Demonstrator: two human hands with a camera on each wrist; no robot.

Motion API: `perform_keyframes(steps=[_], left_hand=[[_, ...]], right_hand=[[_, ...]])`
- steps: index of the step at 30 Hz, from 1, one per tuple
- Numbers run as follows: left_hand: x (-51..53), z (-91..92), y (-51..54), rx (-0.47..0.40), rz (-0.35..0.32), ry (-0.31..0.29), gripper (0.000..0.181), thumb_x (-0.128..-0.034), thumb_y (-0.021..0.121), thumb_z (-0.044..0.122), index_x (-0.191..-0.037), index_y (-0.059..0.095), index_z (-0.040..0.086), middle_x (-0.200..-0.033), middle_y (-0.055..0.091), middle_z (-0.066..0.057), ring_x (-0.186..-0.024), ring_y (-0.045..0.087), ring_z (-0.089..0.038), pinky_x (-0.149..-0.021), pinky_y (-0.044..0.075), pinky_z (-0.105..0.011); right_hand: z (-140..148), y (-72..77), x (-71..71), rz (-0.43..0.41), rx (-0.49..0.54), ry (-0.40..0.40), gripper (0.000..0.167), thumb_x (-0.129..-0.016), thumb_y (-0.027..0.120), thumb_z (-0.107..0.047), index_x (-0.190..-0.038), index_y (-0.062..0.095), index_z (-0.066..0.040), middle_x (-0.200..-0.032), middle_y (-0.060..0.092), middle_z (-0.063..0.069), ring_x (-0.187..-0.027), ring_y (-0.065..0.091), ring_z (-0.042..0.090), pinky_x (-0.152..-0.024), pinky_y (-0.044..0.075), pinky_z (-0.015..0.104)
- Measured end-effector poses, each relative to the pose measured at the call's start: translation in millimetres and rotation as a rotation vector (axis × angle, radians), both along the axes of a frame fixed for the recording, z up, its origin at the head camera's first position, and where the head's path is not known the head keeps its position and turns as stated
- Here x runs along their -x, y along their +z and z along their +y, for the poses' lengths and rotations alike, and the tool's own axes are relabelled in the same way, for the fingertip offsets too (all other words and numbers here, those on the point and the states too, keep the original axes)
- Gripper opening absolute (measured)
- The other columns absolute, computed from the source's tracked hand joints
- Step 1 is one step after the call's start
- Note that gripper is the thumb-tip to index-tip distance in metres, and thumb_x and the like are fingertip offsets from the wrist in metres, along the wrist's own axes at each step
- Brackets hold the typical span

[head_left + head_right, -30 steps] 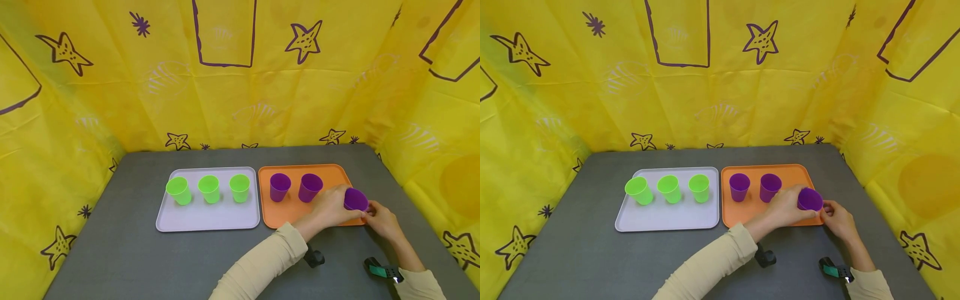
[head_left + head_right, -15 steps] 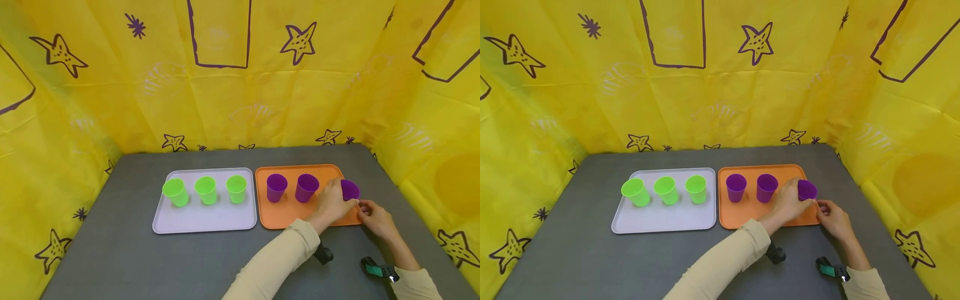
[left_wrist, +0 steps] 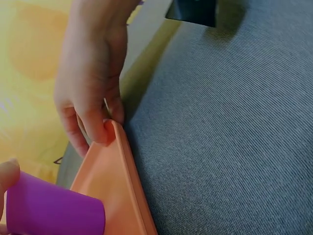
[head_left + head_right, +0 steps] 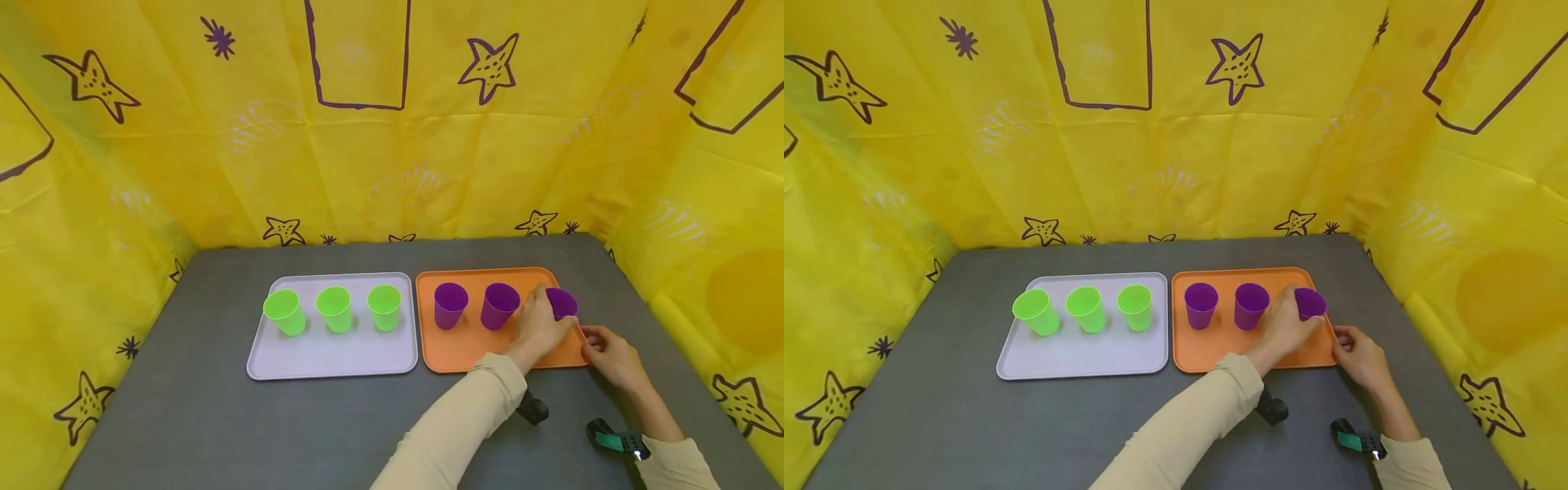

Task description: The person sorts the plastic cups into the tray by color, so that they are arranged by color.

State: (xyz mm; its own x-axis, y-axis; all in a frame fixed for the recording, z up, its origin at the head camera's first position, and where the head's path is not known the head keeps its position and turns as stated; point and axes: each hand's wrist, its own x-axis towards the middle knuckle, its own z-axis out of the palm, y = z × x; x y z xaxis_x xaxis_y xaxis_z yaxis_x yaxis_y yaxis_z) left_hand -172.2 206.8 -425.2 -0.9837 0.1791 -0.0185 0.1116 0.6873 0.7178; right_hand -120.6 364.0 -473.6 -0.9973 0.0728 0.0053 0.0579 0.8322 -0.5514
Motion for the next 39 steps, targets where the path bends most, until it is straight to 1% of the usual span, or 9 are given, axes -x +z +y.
perform_keyframes(steps=[3,6,11,18,27,35,39], left_hand=[[1.6,1.3,-0.2,-0.04,-0.02,0.05,0.07,-0.0752,0.072,0.043,-0.133,0.04,0.02,-0.124,0.053,0.008,-0.104,0.057,-0.012,-0.088,0.048,-0.025],[3.2,2.4,-0.3,-0.036,-0.013,0.065,0.068,-0.0752,0.072,0.043,-0.131,0.042,0.019,-0.12,0.055,0.007,-0.102,0.058,-0.012,-0.087,0.048,-0.025],[4.0,2.8,-0.3,-0.029,-0.004,0.057,0.066,-0.076,0.071,0.043,-0.13,0.043,0.02,-0.12,0.055,0.008,-0.101,0.058,-0.01,-0.086,0.048,-0.025],[4.1,3.5,-1.9,-0.016,0.0,0.045,0.067,-0.0776,0.07,0.043,-0.134,0.04,0.02,-0.124,0.053,0.007,-0.105,0.056,-0.01,-0.088,0.047,-0.025],[4.1,4.2,-2.8,-0.008,0.023,0.027,0.071,-0.0801,0.067,0.043,-0.138,0.037,0.018,-0.13,0.05,0.005,-0.11,0.055,-0.011,-0.092,0.046,-0.026],[4.2,4.9,-1.4,-0.001,0.043,0.035,0.071,-0.0788,0.069,0.043,-0.137,0.037,0.019,-0.128,0.05,0.006,-0.108,0.055,-0.011,-0.089,0.047,-0.025],[3.7,5.2,0.7,0.0,0.052,0.033,0.075,-0.0771,0.07,0.045,-0.138,0.036,0.018,-0.13,0.047,0.006,-0.112,0.052,-0.01,-0.091,0.046,-0.027]], right_hand=[[-0.1,0.2,-0.2,-0.006,0.006,0.002,0.039,-0.089,0.056,-0.018,-0.118,0.051,0.008,-0.089,0.062,0.015,-0.073,0.057,0.019,-0.058,0.046,0.02],[0.2,0.2,-0.1,-0.009,0.011,0.004,0.039,-0.089,0.056,-0.019,-0.118,0.051,0.008,-0.089,0.062,0.015,-0.073,0.057,0.019,-0.057,0.046,0.02],[0.3,-1.3,-0.1,-0.002,0.003,-0.002,0.039,-0.089,0.056,-0.018,-0.118,0.051,0.008,-0.089,0.062,0.015,-0.073,0.057,0.02,-0.058,0.045,0.021],[-0.7,-2.7,-1.7,-0.02,0.015,-0.004,0.04,-0.089,0.056,-0.017,-0.119,0.05,0.008,-0.091,0.061,0.017,-0.076,0.058,0.023,-0.058,0.046,0.02],[-0.9,-2.6,-2.5,-0.003,0.015,-0.005,0.039,-0.089,0.055,-0.016,-0.118,0.051,0.009,-0.091,0.062,0.018,-0.075,0.059,0.022,-0.058,0.046,0.02],[-0.6,-1.2,-1.1,-0.005,0.012,-0.005,0.04,-0.089,0.055,-0.017,-0.118,0.05,0.009,-0.092,0.062,0.018,-0.076,0.058,0.024,-0.058,0.046,0.02],[-0.1,-1.9,-0.5,0.005,0.007,-0.003,0.039,-0.088,0.055,-0.017,-0.117,0.051,0.008,-0.091,0.062,0.018,-0.075,0.059,0.022,-0.058,0.046,0.02]])
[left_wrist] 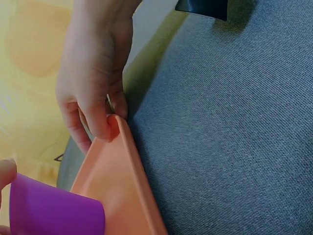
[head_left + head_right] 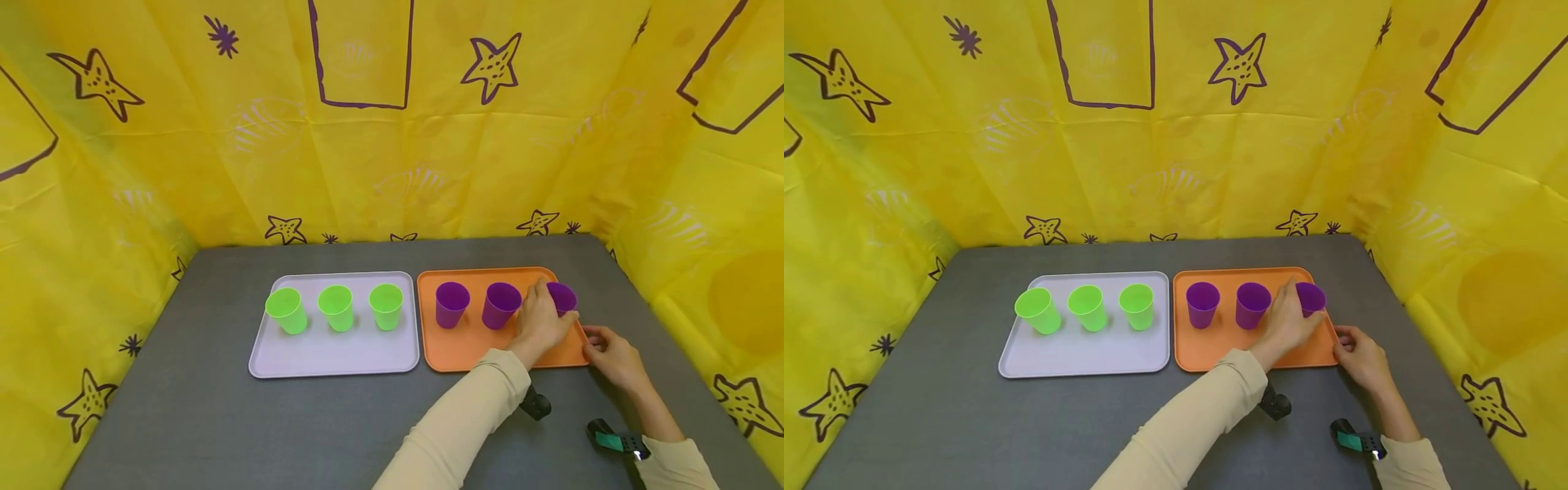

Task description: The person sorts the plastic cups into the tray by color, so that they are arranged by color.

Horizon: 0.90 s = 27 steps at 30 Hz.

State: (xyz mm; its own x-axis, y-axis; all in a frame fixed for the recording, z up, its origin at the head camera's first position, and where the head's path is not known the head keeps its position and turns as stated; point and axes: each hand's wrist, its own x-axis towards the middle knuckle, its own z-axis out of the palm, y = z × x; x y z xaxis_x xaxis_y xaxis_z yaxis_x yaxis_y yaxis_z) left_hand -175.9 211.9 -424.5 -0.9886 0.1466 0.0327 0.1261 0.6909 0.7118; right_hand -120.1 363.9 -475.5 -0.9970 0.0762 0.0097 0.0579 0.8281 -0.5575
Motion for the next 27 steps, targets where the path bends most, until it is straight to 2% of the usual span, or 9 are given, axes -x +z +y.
perform_keyframes(steps=[6,16,22,27], left_hand=[[-0.6,-2.8,6.5,-0.003,0.024,-0.031,0.079,-0.0781,0.067,0.048,-0.141,0.03,0.018,-0.141,0.037,0.007,-0.124,0.043,-0.009,-0.097,0.043,-0.027],[-4.1,-11.8,24.9,0.016,0.077,-0.114,0.075,-0.0809,0.065,0.046,-0.143,0.028,0.026,-0.148,0.025,0.014,-0.132,0.032,-0.006,-0.102,0.04,-0.028],[-10.6,-33.2,38.0,0.009,0.179,-0.251,0.063,-0.0867,0.058,0.043,-0.142,0.033,0.026,-0.148,0.025,0.014,-0.134,0.029,-0.004,-0.102,0.039,-0.026],[-17.0,-53.6,40.4,0.021,0.282,-0.362,0.055,-0.0899,0.055,0.039,-0.14,0.038,0.024,-0.147,0.03,0.012,-0.132,0.032,-0.004,-0.099,0.04,-0.023]], right_hand=[[-0.2,-0.8,0.4,0.04,-0.016,-0.004,0.037,-0.087,0.056,-0.016,-0.115,0.054,0.007,-0.089,0.064,0.017,-0.071,0.058,0.016,-0.058,0.045,0.02],[-1.3,0.9,0.0,0.033,-0.008,0.004,0.038,-0.086,0.057,-0.016,-0.116,0.053,0.007,-0.09,0.064,0.018,-0.069,0.058,0.012,-0.055,0.046,0.02],[0.1,0.7,1.6,0.043,-0.014,0.011,0.037,-0.086,0.057,-0.016,-0.115,0.054,0.007,-0.089,0.064,0.018,-0.068,0.058,0.012,-0.055,0.046,0.021],[1.1,-1.1,2.0,0.05,-0.026,0.009,0.037,-0.086,0.057,-0.016,-0.115,0.054,0.007,-0.088,0.064,0.017,-0.069,0.058,0.014,-0.056,0.046,0.021]])
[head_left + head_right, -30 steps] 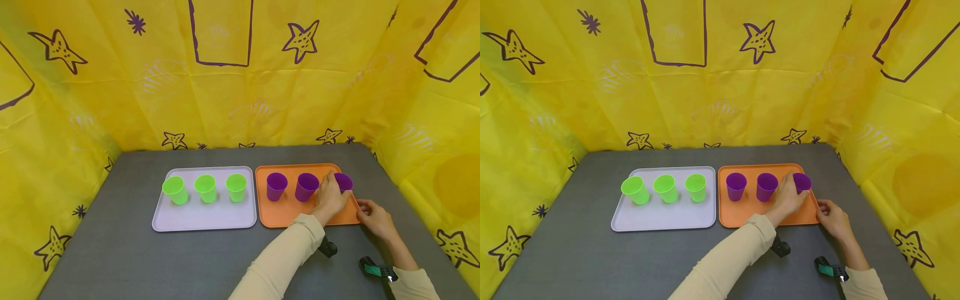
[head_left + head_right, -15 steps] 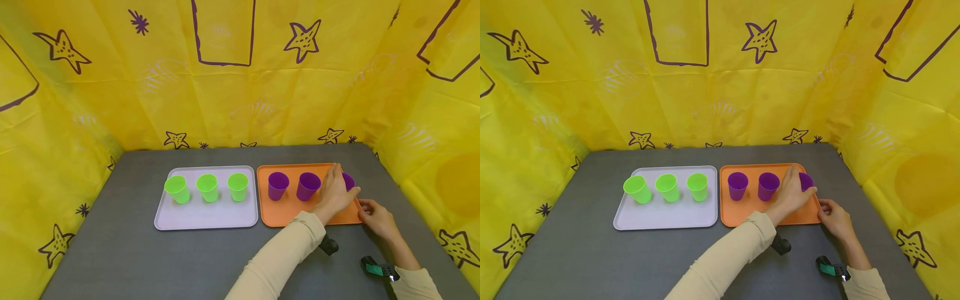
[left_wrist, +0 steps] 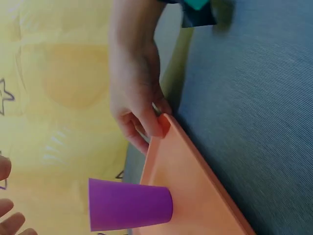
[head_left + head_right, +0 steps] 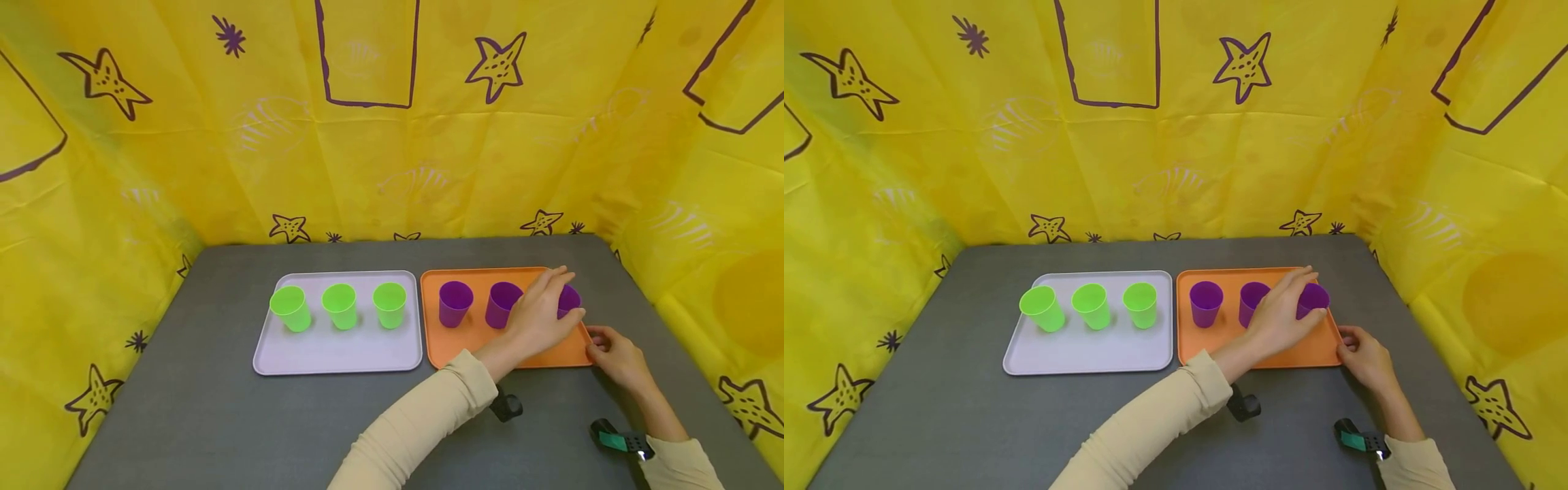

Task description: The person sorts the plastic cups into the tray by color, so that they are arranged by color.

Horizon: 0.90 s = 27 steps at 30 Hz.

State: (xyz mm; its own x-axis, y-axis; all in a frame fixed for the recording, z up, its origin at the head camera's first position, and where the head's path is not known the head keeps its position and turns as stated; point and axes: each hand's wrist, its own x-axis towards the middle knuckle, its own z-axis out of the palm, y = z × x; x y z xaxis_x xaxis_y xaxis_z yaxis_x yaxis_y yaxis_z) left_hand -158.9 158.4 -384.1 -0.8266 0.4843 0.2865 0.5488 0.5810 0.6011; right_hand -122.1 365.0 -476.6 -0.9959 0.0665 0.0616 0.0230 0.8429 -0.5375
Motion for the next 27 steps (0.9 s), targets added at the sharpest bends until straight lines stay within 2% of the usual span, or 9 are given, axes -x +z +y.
perform_keyframes(steps=[6,13,16,21,27], left_hand=[[-8.8,-25.3,1.4,0.073,0.095,-0.11,0.051,-0.0888,0.057,0.038,-0.136,0.044,0.022,-0.143,0.036,0.009,-0.128,0.038,-0.004,-0.097,0.039,-0.016],[-15.6,-59.8,5.0,0.212,0.145,-0.206,0.051,-0.0896,0.055,0.04,-0.136,0.044,0.022,-0.143,0.037,0.007,-0.129,0.037,-0.008,-0.102,0.037,-0.022],[-16.5,-77.9,3.2,0.255,0.195,-0.251,0.051,-0.0896,0.055,0.039,-0.135,0.045,0.02,-0.143,0.037,0.004,-0.129,0.038,-0.01,-0.104,0.035,-0.023],[-16.3,-113.5,-1.8,0.325,0.23,-0.294,0.051,-0.0892,0.056,0.039,-0.134,0.047,0.019,-0.143,0.037,0.003,-0.13,0.038,-0.012,-0.106,0.033,-0.024],[-13.5,-156.7,-2.9,0.348,0.31,-0.281,0.051,-0.0874,0.06,0.037,-0.131,0.049,0.015,-0.141,0.041,-0.001,-0.128,0.04,-0.015,-0.107,0.033,-0.029]], right_hand=[[-1.1,-0.2,0.2,-0.004,0.004,-0.007,0.038,-0.087,0.057,-0.02,-0.114,0.054,0.007,-0.087,0.063,0.017,-0.069,0.057,0.013,-0.055,0.045,0.021],[-3.5,0.8,-0.9,-0.031,0.007,-0.027,0.04,-0.09,0.054,-0.023,-0.115,0.054,0.008,-0.088,0.062,0.017,-0.073,0.056,0.022,-0.055,0.044,0.022],[-2.8,1.2,-1.9,0.0,-0.018,-0.015,0.038,-0.089,0.055,-0.022,-0.114,0.055,0.007,-0.087,0.062,0.015,-0.071,0.053,0.018,-0.055,0.042,0.023],[-2.9,6.2,-2.4,0.088,-0.054,0.007,0.031,-0.087,0.057,-0.018,-0.108,0.059,0.005,-0.083,0.062,0.011,-0.067,0.051,0.011,-0.055,0.04,0.024],[-4.1,13.7,1.4,0.213,-0.091,0.022,0.023,-0.084,0.059,-0.01,-0.101,0.062,0.004,-0.079,0.059,0.011,-0.067,0.055,0.021,-0.054,0.04,0.029]])
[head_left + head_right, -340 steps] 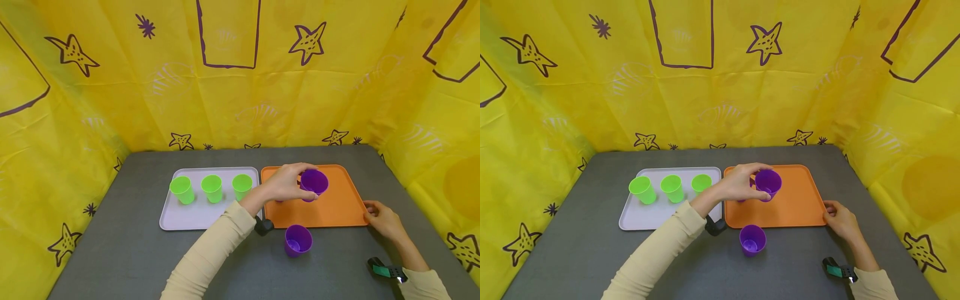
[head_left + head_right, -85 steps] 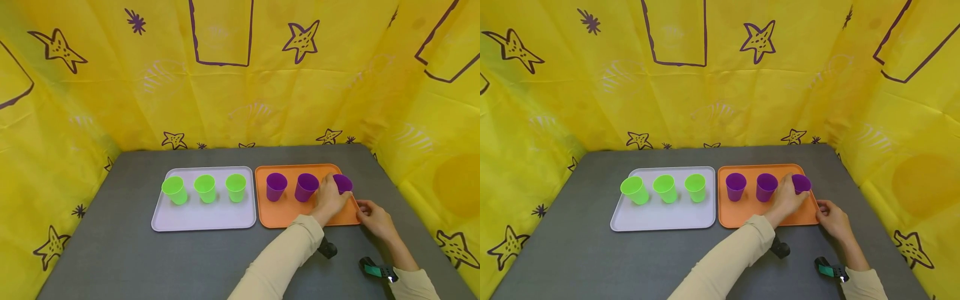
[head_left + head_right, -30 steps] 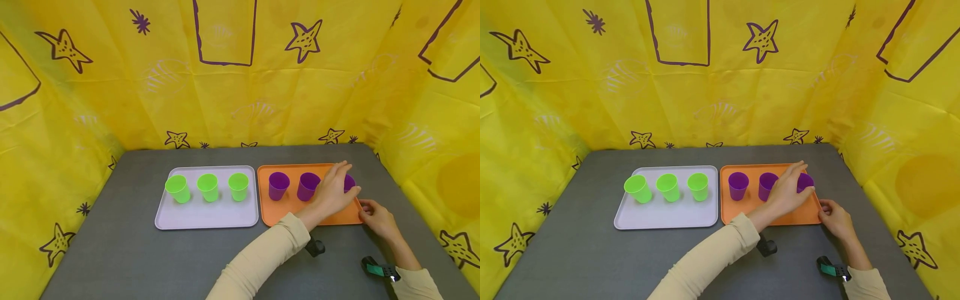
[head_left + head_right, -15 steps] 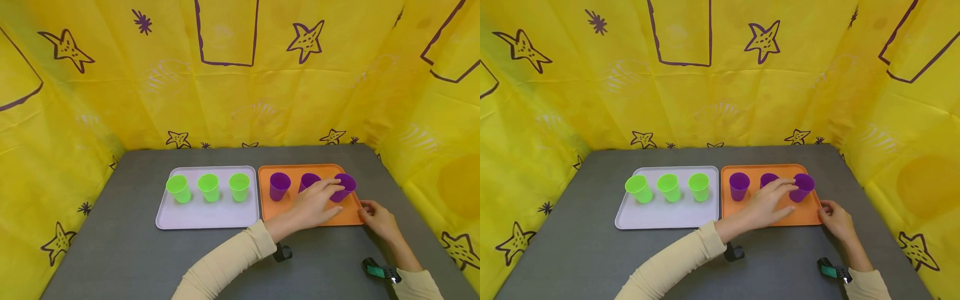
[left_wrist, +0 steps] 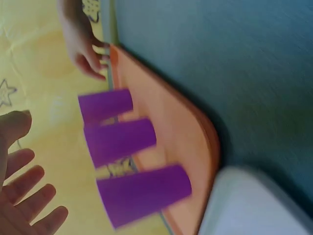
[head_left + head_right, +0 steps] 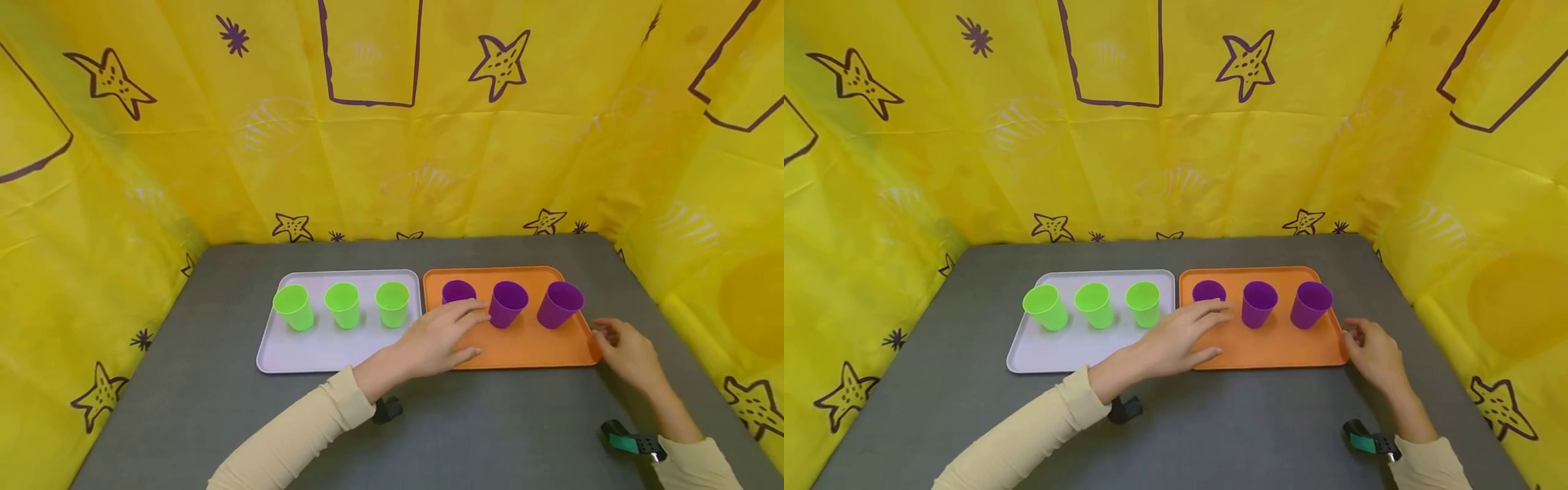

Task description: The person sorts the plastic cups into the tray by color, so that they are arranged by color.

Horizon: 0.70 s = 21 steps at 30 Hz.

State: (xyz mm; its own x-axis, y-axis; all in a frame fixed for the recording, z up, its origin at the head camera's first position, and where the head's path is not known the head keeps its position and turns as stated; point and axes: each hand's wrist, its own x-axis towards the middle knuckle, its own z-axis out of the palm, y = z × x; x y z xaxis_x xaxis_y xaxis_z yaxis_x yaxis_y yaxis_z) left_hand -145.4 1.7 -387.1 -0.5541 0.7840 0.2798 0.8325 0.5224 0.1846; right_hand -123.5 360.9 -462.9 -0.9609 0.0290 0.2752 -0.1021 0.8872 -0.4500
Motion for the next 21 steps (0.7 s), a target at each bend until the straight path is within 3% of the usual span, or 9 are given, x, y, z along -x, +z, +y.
perform_keyframes(steps=[6,13,21], left_hand=[[2.5,-47.6,4.7,-0.05,0.038,0.053,0.055,-0.084,0.065,0.032,-0.131,0.048,0.01,-0.138,0.044,-0.006,-0.126,0.043,-0.02,-0.105,0.037,-0.033],[5.4,-100.2,14.5,-0.111,0.083,0.18,0.059,-0.0803,0.07,0.029,-0.13,0.048,0.006,-0.136,0.045,-0.01,-0.123,0.046,-0.024,-0.099,0.042,-0.04],[12.2,-156.8,25.6,-0.075,0.049,0.347,0.065,-0.0802,0.07,0.03,-0.134,0.044,0.005,-0.139,0.042,-0.011,-0.128,0.039,-0.029,-0.103,0.036,-0.047]], right_hand=[[-1.1,10.3,3.8,0.061,-0.024,0.052,0.025,-0.083,0.062,-0.01,-0.103,0.061,0.005,-0.081,0.059,0.015,-0.069,0.058,0.033,-0.054,0.044,0.035],[-1.2,26.9,4.0,0.075,-0.063,0.101,0.031,-0.082,0.064,-0.01,-0.109,0.058,0.003,-0.089,0.06,0.018,-0.078,0.061,0.039,-0.063,0.047,0.056],[1.5,43.0,12.9,0.146,-0.154,0.201,0.039,-0.079,0.068,-0.01,-0.113,0.056,0.005,-0.098,0.06,0.02,-0.085,0.057,0.037,-0.068,0.046,0.054]])
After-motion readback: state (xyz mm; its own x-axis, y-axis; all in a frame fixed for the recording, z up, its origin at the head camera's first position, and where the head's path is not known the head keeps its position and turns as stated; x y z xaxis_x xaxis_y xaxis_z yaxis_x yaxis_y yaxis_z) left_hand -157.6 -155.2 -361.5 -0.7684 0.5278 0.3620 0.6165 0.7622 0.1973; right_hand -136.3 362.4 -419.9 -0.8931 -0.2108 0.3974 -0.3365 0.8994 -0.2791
